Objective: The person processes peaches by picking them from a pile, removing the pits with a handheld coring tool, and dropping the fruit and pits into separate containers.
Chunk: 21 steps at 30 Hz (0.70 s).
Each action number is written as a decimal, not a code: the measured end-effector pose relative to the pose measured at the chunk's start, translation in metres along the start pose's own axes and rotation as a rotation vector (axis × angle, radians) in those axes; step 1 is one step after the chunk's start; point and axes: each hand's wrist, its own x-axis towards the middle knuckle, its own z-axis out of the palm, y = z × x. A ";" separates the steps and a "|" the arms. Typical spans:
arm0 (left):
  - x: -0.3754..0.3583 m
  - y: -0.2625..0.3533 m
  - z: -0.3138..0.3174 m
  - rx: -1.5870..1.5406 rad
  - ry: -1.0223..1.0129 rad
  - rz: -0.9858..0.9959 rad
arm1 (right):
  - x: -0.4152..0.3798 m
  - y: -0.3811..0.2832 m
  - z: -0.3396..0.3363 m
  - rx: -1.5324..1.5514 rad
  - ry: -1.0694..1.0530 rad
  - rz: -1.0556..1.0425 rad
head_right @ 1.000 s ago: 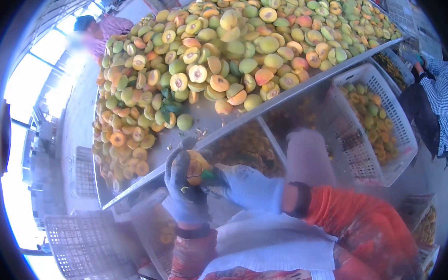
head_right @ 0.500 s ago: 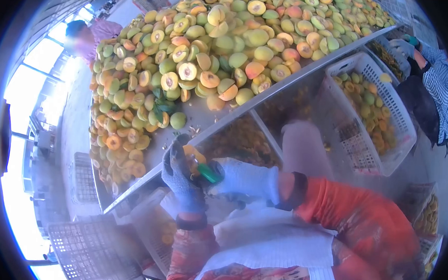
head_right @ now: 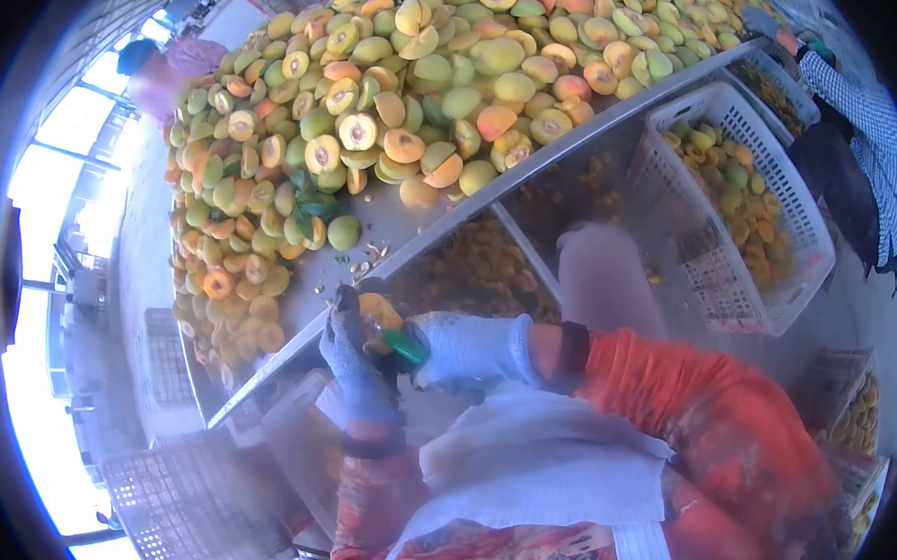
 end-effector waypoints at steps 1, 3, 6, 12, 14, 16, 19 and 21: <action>0.001 -0.002 -0.001 0.058 -0.008 0.075 | -0.001 0.000 -0.001 0.154 -0.058 0.100; -0.001 -0.001 0.002 0.112 -0.004 0.147 | 0.004 0.014 -0.001 0.379 -0.131 0.005; -0.001 0.004 0.009 0.180 -0.047 0.175 | 0.007 0.014 -0.004 0.462 -0.147 0.018; 0.009 0.001 0.008 0.338 -0.145 0.171 | -0.002 0.016 -0.008 0.701 -0.202 0.010; 0.012 0.006 0.011 0.215 -0.249 0.076 | -0.001 0.023 -0.009 0.738 -0.207 -0.028; 0.019 0.003 0.007 0.100 -0.359 -0.021 | -0.001 0.023 -0.010 0.782 -0.209 -0.077; 0.039 -0.014 -0.012 -0.204 -0.211 -0.180 | -0.002 0.019 -0.018 0.512 0.087 -0.020; 0.042 -0.006 -0.020 -0.459 -0.159 -0.344 | 0.001 0.040 -0.027 -0.571 0.690 -0.391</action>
